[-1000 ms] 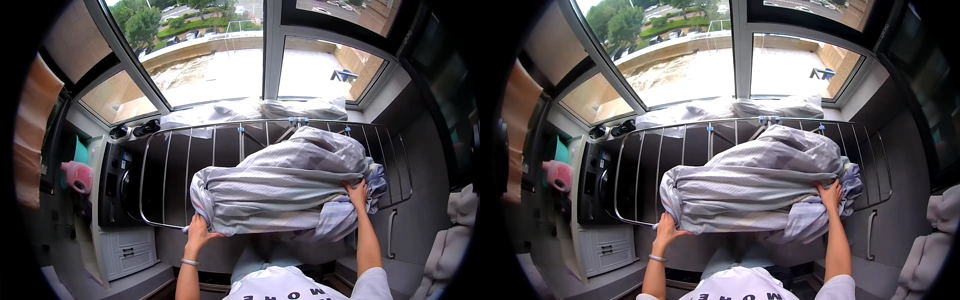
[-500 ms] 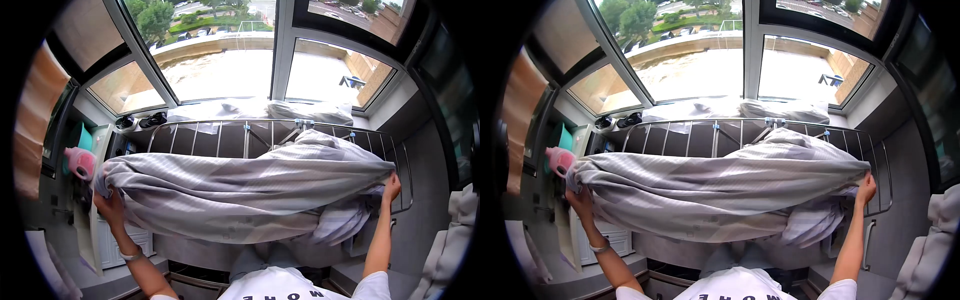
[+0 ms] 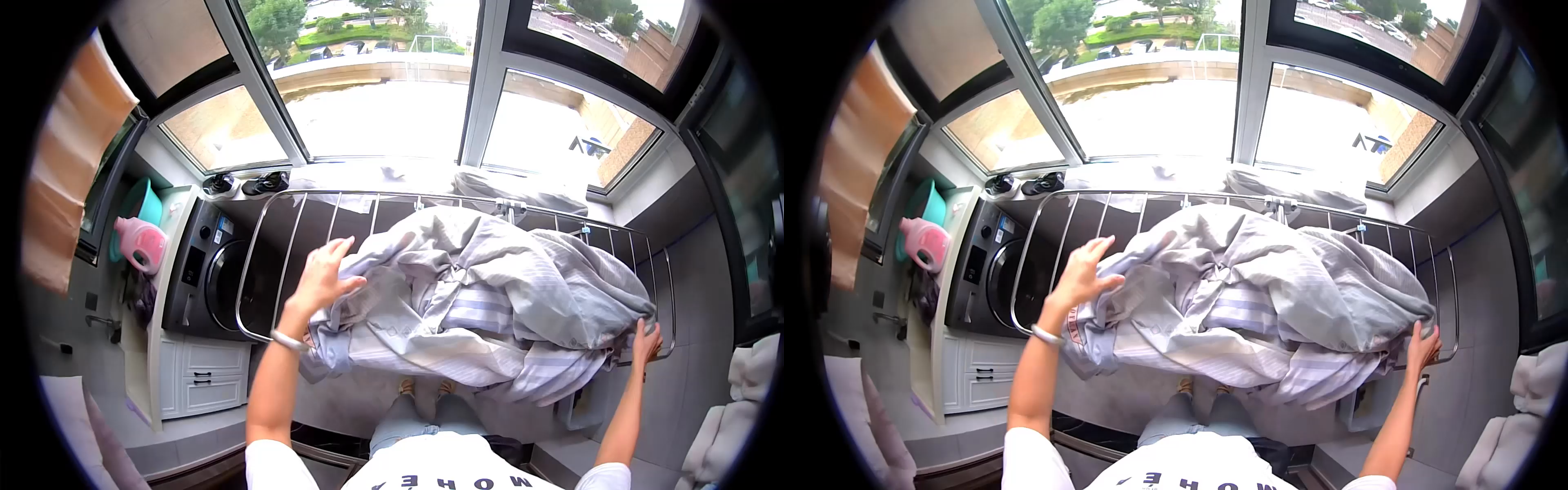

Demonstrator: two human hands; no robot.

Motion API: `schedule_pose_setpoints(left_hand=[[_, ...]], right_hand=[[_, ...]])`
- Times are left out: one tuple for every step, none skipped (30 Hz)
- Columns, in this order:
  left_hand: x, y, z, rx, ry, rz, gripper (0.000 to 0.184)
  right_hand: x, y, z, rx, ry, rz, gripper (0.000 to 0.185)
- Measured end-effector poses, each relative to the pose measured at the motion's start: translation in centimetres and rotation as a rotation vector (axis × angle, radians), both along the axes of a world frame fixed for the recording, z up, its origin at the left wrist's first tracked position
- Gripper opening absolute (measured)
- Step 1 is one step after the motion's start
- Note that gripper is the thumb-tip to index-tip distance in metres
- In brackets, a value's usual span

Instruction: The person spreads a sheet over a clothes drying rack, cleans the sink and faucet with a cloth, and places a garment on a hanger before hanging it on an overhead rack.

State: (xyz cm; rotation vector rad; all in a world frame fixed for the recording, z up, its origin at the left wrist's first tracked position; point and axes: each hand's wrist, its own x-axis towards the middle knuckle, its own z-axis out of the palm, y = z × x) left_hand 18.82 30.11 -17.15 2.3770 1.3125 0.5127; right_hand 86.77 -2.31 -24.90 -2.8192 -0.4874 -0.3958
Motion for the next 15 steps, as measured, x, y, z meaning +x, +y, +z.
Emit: schedule_pose_setpoints(left_hand=[[-0.5, -2.2, -1.9, -0.010, 0.012, 0.098, 0.070], [-1.0, -4.5, -3.3, -0.105, -0.002, 0.202, 0.076], [-1.6, -6.8, -4.4, -0.201, -0.011, 0.302, 0.081], [-1.6, -9.3, -5.7, -0.154, 0.123, 0.367, 0.088], [-1.6, -11.6, -7.1, -0.107, 0.257, 0.432, 0.095], [-2.0, -13.2, -8.8, -0.237, 0.234, 0.419, 0.100], [-2.2, -14.2, -10.4, -0.363, 0.210, 0.406, 0.106], [-2.3, -14.5, -11.3, -0.279, 0.198, 0.403, 0.099], [-1.8, -14.7, -11.9, -0.277, 0.195, 0.402, 0.099], [-1.3, -14.9, -12.4, -0.227, 0.227, 0.426, 0.092], [-0.9, -15.0, -13.2, -0.179, 0.257, 0.448, 0.084], [-0.8, -14.8, -15.5, 0.023, 0.171, 0.500, 0.059], [-0.6, -14.4, -16.2, 0.023, 0.167, 0.489, 0.059], [-0.4, -13.7, -16.8, -0.087, 0.175, 0.576, 0.051], [-0.2, -13.3, -16.9, -0.198, 0.182, 0.665, 0.044]], right_hand=[[-1.1, -1.3, -2.6, 0.105, -0.058, 0.168, 0.063], [-3.0, -1.7, -3.5, 0.143, -0.070, 0.332, 0.066], [-5.8, -1.5, -3.2, 0.156, 0.019, 0.392, 0.071], [-8.4, -1.0, -2.2, 0.178, 0.230, 0.433, 0.077], [-9.0, -0.7, -3.2, 0.119, 0.419, 0.396, 0.082], [-9.2, -0.4, -4.9, 0.117, 0.542, 0.416, 0.084], [-9.3, -0.1, -5.9, 0.118, 0.664, 0.438, 0.086], [-9.5, 0.1, -5.9, 0.052, 0.611, 0.424, 0.088], [-10.5, 1.1, -5.5, -0.010, 0.558, 0.411, 0.089], [-12.3, 2.6, -4.2, -0.087, 0.520, 0.363, 0.088], [-13.1, 3.1, -4.2, -0.115, 0.462, 0.338, 0.083], [-12.6, 3.1, -5.4, -0.083, 0.425, 0.340, 0.080], [-12.6, 3.3, -5.7, -0.051, 0.387, 0.341, 0.078], [-12.2, 3.5, -5.6, -0.065, 0.442, 0.279, 0.072], [-11.8, 3.6, -5.7, -0.061, 0.435, 0.273, 0.072]])
